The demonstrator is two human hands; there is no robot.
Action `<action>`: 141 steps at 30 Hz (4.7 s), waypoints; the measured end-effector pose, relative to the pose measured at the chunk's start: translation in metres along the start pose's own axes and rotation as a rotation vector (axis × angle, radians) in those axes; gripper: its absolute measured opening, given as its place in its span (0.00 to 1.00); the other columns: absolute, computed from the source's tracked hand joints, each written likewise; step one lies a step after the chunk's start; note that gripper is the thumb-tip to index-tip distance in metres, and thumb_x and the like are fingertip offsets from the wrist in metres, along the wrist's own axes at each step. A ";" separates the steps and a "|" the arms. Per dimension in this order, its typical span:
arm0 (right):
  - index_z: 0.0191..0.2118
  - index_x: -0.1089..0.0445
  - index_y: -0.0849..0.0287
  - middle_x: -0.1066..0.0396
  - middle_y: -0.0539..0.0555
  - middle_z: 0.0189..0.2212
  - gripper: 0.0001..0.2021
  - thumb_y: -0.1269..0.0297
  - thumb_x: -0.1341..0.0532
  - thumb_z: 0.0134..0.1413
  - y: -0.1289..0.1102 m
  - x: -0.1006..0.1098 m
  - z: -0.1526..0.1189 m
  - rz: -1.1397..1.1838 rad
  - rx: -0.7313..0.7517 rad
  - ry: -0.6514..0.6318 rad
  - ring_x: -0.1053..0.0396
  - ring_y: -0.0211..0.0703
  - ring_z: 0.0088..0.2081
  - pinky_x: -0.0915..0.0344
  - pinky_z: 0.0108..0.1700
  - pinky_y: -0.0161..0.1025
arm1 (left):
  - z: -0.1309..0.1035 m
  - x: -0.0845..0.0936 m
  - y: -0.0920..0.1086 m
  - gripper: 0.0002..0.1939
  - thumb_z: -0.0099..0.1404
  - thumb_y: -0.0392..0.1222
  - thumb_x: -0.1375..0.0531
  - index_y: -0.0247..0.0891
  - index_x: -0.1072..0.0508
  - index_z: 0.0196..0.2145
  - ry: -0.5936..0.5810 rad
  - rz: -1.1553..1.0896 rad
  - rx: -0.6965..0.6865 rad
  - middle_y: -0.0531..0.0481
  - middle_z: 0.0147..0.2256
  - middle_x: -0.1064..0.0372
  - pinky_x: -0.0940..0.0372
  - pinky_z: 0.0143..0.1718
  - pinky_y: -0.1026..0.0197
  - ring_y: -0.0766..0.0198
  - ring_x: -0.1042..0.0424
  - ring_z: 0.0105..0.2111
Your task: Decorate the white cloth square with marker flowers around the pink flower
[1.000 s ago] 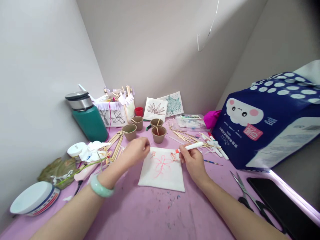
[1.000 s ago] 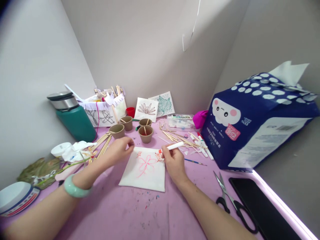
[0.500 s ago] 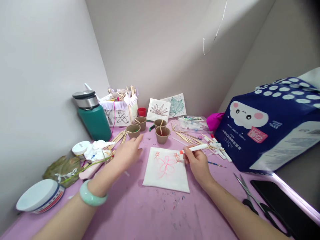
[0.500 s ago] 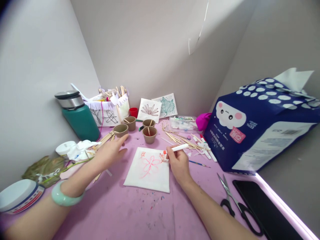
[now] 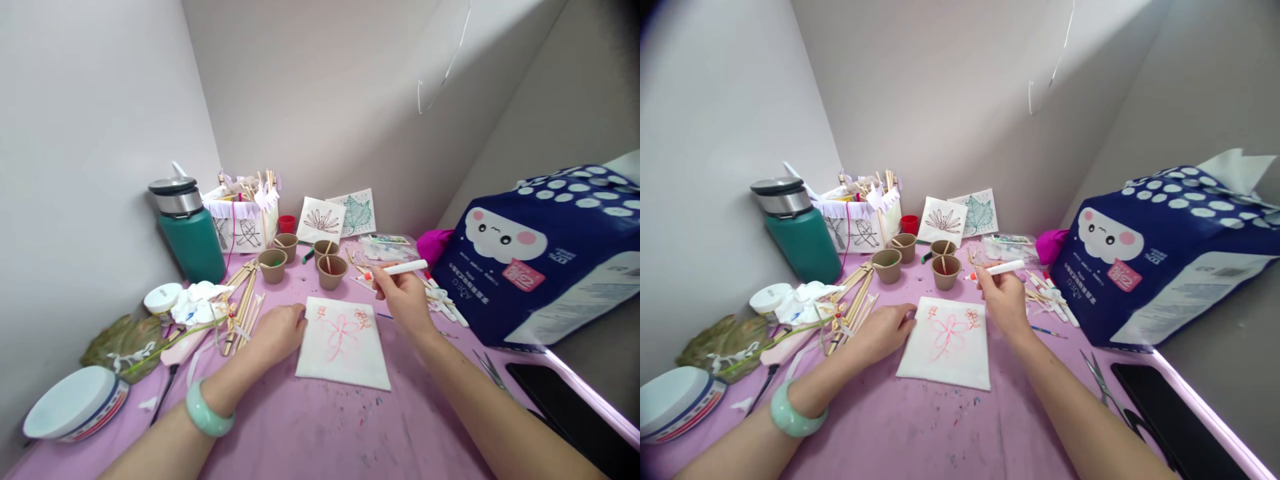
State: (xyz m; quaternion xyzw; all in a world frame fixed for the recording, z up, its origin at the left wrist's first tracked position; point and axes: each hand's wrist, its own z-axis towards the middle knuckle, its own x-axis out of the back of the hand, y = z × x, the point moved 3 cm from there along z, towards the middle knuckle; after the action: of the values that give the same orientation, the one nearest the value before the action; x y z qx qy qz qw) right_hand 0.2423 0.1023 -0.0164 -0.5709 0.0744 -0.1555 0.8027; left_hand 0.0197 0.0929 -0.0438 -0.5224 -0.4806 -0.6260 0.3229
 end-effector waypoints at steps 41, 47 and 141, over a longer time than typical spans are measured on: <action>0.26 0.35 0.60 0.38 0.46 0.20 0.11 0.65 0.45 0.58 0.025 0.035 -0.066 -0.418 0.267 -0.166 0.41 0.33 0.21 0.45 0.26 0.33 | 0.001 -0.007 -0.001 0.18 0.63 0.39 0.50 0.39 0.29 0.48 -0.080 -0.175 -0.011 0.46 0.35 0.24 0.43 0.31 0.62 0.58 0.27 0.34; 0.24 0.36 0.60 0.35 0.48 0.23 0.11 0.65 0.45 0.58 0.029 0.035 -0.068 -0.403 0.280 -0.120 0.38 0.33 0.23 0.43 0.27 0.32 | 0.000 -0.007 -0.001 0.21 0.63 0.39 0.50 0.40 0.32 0.53 -0.098 -0.155 0.007 0.44 0.40 0.24 0.40 0.35 0.60 0.54 0.27 0.40; 0.22 0.36 0.59 0.36 0.47 0.18 0.12 0.64 0.45 0.55 0.030 0.029 -0.064 -0.491 0.237 -0.170 0.41 0.33 0.18 0.45 0.22 0.32 | 0.000 -0.007 0.000 0.22 0.64 0.42 0.52 0.42 0.33 0.54 -0.097 -0.122 0.027 0.45 0.40 0.24 0.40 0.35 0.60 0.54 0.27 0.40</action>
State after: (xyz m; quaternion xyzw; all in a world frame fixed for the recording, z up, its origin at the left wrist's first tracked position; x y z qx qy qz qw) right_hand 0.2551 0.0446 -0.0643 -0.4850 -0.1521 -0.3044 0.8056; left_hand 0.0211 0.0925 -0.0510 -0.5174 -0.5351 -0.6120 0.2673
